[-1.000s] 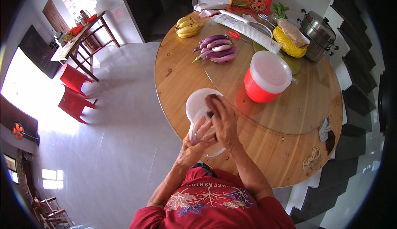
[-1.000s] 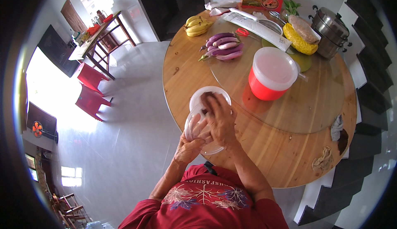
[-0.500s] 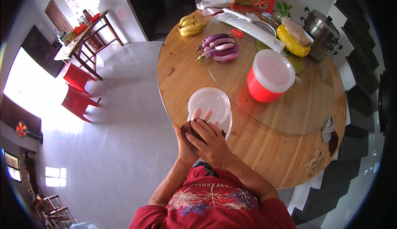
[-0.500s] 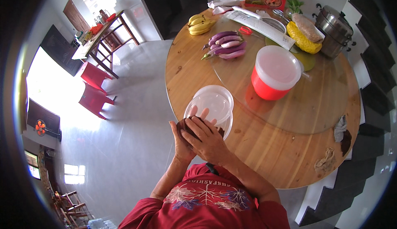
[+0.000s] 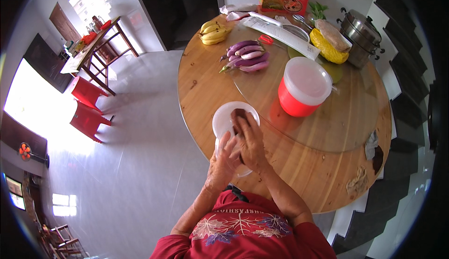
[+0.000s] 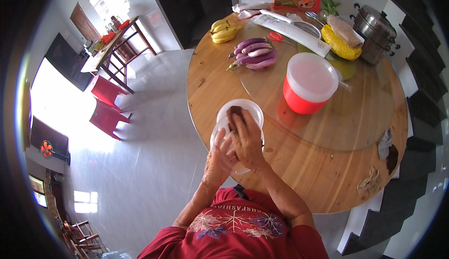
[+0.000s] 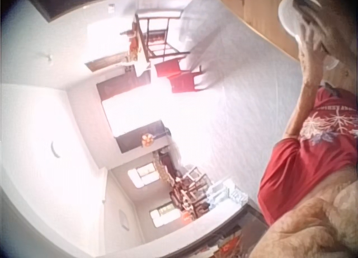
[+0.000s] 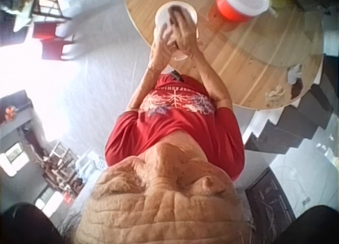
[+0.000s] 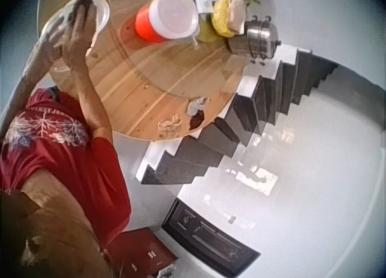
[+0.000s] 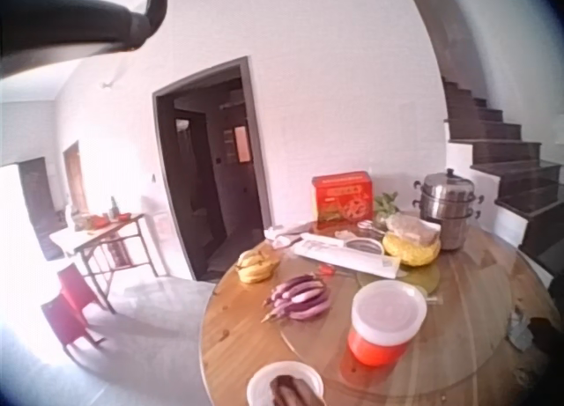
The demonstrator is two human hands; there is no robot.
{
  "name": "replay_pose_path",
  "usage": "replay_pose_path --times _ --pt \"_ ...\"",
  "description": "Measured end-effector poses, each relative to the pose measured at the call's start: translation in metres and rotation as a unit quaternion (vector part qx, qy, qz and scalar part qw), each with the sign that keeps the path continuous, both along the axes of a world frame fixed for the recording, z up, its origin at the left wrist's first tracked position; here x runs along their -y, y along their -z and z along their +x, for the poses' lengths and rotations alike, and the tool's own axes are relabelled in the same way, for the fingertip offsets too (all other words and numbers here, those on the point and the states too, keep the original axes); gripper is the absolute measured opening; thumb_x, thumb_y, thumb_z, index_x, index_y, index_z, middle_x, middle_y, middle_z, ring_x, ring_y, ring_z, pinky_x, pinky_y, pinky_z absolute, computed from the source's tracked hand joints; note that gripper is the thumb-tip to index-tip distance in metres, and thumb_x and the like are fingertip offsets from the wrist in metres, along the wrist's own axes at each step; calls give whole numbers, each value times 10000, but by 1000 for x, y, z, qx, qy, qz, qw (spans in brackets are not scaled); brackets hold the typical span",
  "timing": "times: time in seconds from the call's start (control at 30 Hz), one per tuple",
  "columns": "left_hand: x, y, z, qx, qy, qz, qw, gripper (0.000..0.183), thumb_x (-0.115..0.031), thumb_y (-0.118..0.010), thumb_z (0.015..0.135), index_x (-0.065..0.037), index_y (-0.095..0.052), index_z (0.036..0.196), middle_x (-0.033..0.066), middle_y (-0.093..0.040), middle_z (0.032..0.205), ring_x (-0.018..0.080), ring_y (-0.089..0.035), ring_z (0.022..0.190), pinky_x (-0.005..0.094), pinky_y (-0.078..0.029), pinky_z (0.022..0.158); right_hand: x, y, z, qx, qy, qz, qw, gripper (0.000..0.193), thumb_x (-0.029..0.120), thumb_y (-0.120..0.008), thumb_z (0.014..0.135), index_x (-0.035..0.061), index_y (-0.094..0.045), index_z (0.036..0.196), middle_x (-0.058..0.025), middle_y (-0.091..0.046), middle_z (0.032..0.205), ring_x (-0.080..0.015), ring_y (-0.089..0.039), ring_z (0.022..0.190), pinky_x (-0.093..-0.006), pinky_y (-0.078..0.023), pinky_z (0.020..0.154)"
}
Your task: The person cleans a stack of clear plastic containers using a dark cloth. They repeatedly dip the cloth into a red water container to wet it, then wipe the inside and outside of each container. The person handles the containers one by one, wiping them thoroughly before placing them back on the table.
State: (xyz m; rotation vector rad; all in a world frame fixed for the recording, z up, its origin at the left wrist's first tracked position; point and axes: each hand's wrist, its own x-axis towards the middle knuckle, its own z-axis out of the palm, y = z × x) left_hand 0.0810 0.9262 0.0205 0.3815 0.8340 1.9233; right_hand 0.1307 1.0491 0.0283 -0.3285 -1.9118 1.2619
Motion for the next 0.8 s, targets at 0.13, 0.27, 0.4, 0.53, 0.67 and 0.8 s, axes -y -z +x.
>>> replay_pose_path --times 0.13,0.27,0.4,0.53,0.67,0.8 --pt "0 8 -7 47 -29 10 998 786 -669 -206 965 -114 -206 1521 64 -283 1548 239 -279 1424 387 -232 1175 36 -9 12 42 7 333 942 469 156 -661 811 0 -581 1247 -152 -491 1365 -316 -447 1303 -456 -360 1047" --pt "2 2 -3 54 -37 35 997 732 -622 -315 973 -135 -233 1513 79 -302 1535 241 -315 1404 409 -267 1161 37 -24 10 76 14 346 935 468 208 -669 815 66 -591 1254 -103 -501 1367 -273 -453 1297 -425 -325 1070" --pt "6 -3 -9 -45 -26 -3 999 700 -459 -540 961 -143 -245 1512 107 -306 1527 244 -382 1366 415 -348 1122 18 -22 -1 76 100 300 946 443 221 -625 862 100 -567 1284 -108 -486 1377 -281 -438 1299 -478 -296 1071" --pt "7 15 -12 28 22 68 997 672 -362 -645 919 -229 -315 1489 142 -330 1520 401 -459 1292 534 -437 1020 -19 -1 2 64 62 104 991 413 142 -590 902 23 -539 1294 -155 -512 1312 -312 -525 1217 -451 -435 975" --pt "8 15 -9 2 68 59 996 640 -358 -663 902 -232 -378 1461 190 -317 1523 495 -407 1305 583 -437 994 -36 10 19 -25 -18 -22 999 361 -18 -586 875 24 -591 1233 -121 -575 1170 -261 -612 1040 -367 -541 846" --pt "11 18 -27 51 202 159 965 673 -266 -687 875 -57 -378 1435 216 -347 1495 521 -388 1307 647 -446 956 -46 2 32 8 15 123 992 356 51 -673 831 109 -649 1182 -92 -577 1022 -267 -610 960 -360 -535 819"
